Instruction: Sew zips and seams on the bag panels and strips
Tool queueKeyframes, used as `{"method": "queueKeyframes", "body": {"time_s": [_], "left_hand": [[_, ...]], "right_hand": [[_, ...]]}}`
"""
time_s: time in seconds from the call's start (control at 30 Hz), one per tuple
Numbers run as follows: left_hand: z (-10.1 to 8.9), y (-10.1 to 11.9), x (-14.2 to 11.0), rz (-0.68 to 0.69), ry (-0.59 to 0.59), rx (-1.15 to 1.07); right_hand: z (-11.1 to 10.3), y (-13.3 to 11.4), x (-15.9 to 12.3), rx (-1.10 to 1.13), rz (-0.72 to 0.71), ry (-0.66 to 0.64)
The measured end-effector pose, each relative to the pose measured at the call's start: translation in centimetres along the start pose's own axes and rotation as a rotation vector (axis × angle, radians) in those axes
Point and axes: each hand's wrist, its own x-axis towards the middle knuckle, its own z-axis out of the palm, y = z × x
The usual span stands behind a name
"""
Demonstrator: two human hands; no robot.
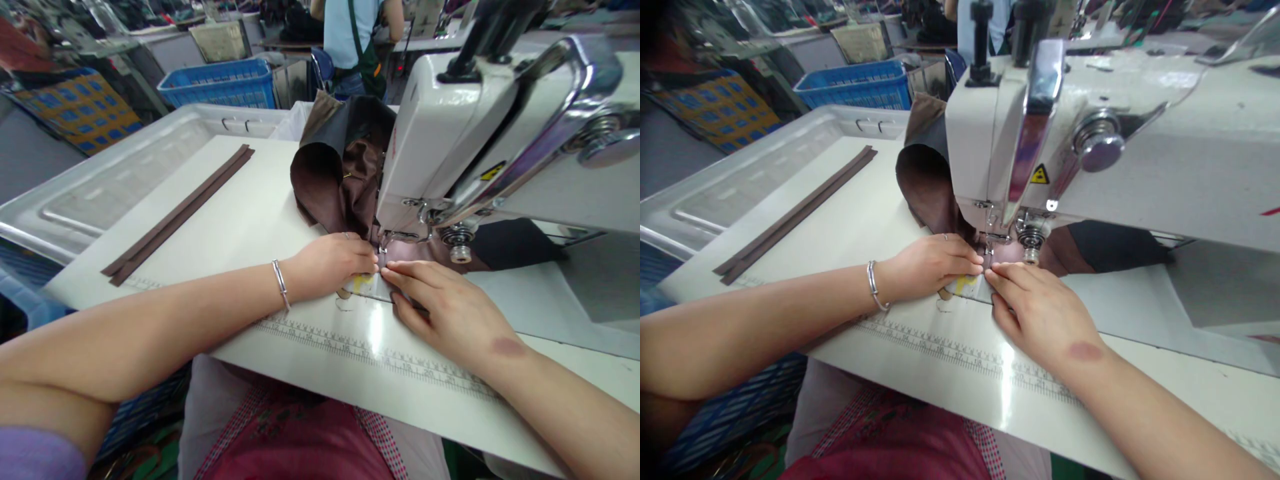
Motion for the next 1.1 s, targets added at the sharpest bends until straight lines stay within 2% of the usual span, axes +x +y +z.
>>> {"method": "queueKeyframes", "body": {"time_s": [0.4,0.67,0.77,0.87,0.97,1.1], "left_hand": [[0.6,-2.1,1.7,-0.072,-0.004,-0.020],[-0.1,-2.7,1.6,-0.024,-0.029,-0.047],[-0.1,-4.0,1.1,0.050,-0.043,0.036],[-0.1,-4.5,0.9,0.021,-0.048,0.211],[-0.5,-2.8,1.1,-0.033,-0.133,0.331],[-2.9,1.6,1.0,-0.144,-0.316,0.379]], "right_hand": [[0.6,0.8,1.5,-0.009,0.081,-0.002],[0.5,1.0,1.5,0.026,0.099,0.004],[0.5,0.9,1.5,0.035,0.094,0.000],[0.5,0.8,1.7,0.037,0.103,-0.002],[0.6,0.8,1.7,0.044,0.103,0.005],[0.8,0.7,1.2,0.078,0.093,0.039]]}}
